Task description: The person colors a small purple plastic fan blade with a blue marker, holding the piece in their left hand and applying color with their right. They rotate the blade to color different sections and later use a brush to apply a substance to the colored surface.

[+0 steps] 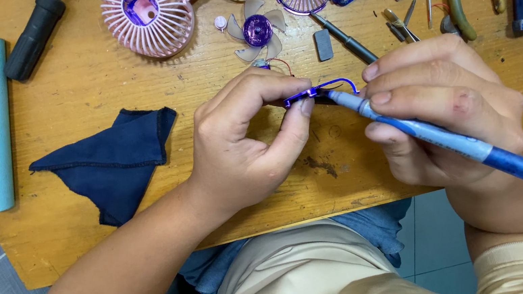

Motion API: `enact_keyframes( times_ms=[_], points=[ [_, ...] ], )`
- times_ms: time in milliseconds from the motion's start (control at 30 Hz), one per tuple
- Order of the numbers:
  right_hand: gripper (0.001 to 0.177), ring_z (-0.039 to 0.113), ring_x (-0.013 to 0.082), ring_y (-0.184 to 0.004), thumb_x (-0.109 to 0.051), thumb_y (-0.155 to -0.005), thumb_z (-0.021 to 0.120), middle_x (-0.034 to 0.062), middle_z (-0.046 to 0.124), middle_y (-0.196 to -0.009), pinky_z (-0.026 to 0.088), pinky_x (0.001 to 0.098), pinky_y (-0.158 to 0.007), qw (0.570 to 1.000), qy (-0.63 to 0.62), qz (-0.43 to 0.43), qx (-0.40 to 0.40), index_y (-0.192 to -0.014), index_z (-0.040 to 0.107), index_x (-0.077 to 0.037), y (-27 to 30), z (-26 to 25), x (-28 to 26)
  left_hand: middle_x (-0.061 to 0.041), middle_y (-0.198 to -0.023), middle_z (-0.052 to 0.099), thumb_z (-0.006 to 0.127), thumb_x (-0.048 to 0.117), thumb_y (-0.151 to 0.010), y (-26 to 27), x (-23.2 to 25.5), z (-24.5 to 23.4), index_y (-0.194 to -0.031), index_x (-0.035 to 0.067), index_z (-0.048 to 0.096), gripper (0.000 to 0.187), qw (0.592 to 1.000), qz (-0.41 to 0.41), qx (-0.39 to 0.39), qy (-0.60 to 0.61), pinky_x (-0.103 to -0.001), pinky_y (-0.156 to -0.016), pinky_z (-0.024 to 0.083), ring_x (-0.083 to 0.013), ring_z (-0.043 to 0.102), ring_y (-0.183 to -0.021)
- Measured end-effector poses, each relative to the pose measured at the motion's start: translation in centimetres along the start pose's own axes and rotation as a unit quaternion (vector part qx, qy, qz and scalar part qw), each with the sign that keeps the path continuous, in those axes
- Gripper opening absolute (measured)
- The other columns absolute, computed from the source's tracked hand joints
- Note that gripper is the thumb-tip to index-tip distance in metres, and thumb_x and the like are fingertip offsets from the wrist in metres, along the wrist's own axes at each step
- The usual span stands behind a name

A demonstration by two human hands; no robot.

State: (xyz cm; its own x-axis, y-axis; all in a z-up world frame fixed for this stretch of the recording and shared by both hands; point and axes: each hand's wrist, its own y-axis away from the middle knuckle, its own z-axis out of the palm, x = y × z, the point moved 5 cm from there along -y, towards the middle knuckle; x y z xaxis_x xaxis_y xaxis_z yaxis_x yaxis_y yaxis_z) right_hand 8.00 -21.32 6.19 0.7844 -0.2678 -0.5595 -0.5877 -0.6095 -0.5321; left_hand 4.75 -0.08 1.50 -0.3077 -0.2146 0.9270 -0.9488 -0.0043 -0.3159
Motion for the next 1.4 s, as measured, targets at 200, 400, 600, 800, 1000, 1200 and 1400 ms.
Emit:
enact_keyframes(
  times_ms=[200, 400, 600, 800, 1000, 1200, 1400],
  points=[
    [0.022, 0.082, 0.0502, -0.103, -0.012, -0.112, 0.066, 0.0253, 0.077, -0.100, 0.069, 0.0529, -0.094, 1.000, -0.010, 0.017, 0.013, -0.111, 0.064, 0.010, 0.0, -0.3, -0.4, -0.008, -0.112, 0.085, 0.079, 0.008, -0.110, 0.1, -0.3, -0.2, -0.119, 0.003, 0.078, 0.011, 0.998, -0.059, -0.003, 0.004, -0.033, -0.095, 0.064, -0.0194, 0.082, -0.099],
    [0.021, 0.082, 0.0509, -0.098, -0.010, -0.113, 0.067, 0.0258, 0.075, -0.096, 0.069, 0.0530, -0.090, 0.999, -0.014, -0.005, 0.032, -0.113, 0.059, 0.010, 0.2, -0.4, -0.4, -0.003, -0.093, 0.070, 0.076, 0.007, -0.113, 0.4, -2.9, 0.7, -0.119, 0.003, 0.074, 0.008, 0.950, -0.209, 0.012, 0.233, -0.025, -0.070, 0.055, -0.0086, 0.064, -0.077],
    [0.023, 0.082, 0.0503, -0.095, -0.011, -0.110, 0.068, 0.0272, 0.077, -0.094, 0.067, 0.0537, -0.088, 1.000, -0.014, -0.003, 0.024, -0.108, 0.061, 0.011, -0.1, -0.3, -0.4, -0.016, -0.109, 0.079, 0.077, 0.006, -0.110, 0.8, -5.0, 1.1, -0.135, 0.002, 0.067, 0.027, 0.882, -0.292, 0.001, 0.369, -0.036, -0.088, 0.078, -0.0227, 0.086, -0.092],
    [0.022, 0.083, 0.0508, -0.102, -0.011, -0.111, 0.068, 0.0281, 0.078, -0.100, 0.068, 0.0547, -0.096, 1.000, -0.010, 0.022, 0.012, -0.111, 0.062, 0.010, -0.4, -0.5, -0.9, -0.031, -0.118, 0.084, 0.078, 0.006, -0.107, 1.3, -5.7, 2.1, -0.125, 0.006, 0.066, 0.021, 0.781, -0.376, -0.028, 0.498, -0.046, -0.092, 0.075, -0.0386, 0.088, -0.101],
    [0.019, 0.084, 0.0477, -0.109, -0.012, -0.112, 0.071, 0.0258, 0.081, -0.107, 0.067, 0.0528, -0.104, 0.999, -0.020, 0.030, -0.013, -0.117, 0.065, 0.005, -0.1, -0.6, -0.6, -0.014, -0.093, 0.075, 0.081, 0.005, -0.104, 1.4, -5.6, 2.2, -0.113, 0.005, 0.072, 0.013, 0.749, -0.386, -0.038, 0.537, -0.042, -0.081, 0.074, -0.0223, 0.076, -0.082],
    [0.018, 0.082, 0.0515, -0.108, -0.009, -0.110, 0.077, 0.0247, 0.079, -0.106, 0.068, 0.0549, -0.101, 1.000, -0.017, -0.011, -0.006, -0.116, 0.068, 0.006, 0.3, -0.2, 0.1, -0.013, -0.097, 0.077, 0.080, 0.000, -0.105, 1.6, -5.6, 2.4, -0.116, 0.004, 0.071, 0.015, 0.744, -0.373, -0.032, 0.553, -0.042, -0.084, 0.076, -0.0229, 0.081, -0.085],
    [0.019, 0.083, 0.0515, -0.099, -0.010, -0.110, 0.075, 0.0310, 0.082, -0.103, 0.066, 0.0522, -0.094, 1.000, -0.001, -0.026, 0.006, -0.110, 0.070, 0.009, -0.4, 0.2, -0.1, -0.014, -0.097, 0.078, 0.082, 0.002, -0.105, 1.9, -5.8, 2.6, -0.114, 0.005, 0.067, 0.018, 0.748, -0.358, -0.043, 0.558, -0.043, -0.085, 0.075, -0.0242, 0.082, -0.088]
  ],
)
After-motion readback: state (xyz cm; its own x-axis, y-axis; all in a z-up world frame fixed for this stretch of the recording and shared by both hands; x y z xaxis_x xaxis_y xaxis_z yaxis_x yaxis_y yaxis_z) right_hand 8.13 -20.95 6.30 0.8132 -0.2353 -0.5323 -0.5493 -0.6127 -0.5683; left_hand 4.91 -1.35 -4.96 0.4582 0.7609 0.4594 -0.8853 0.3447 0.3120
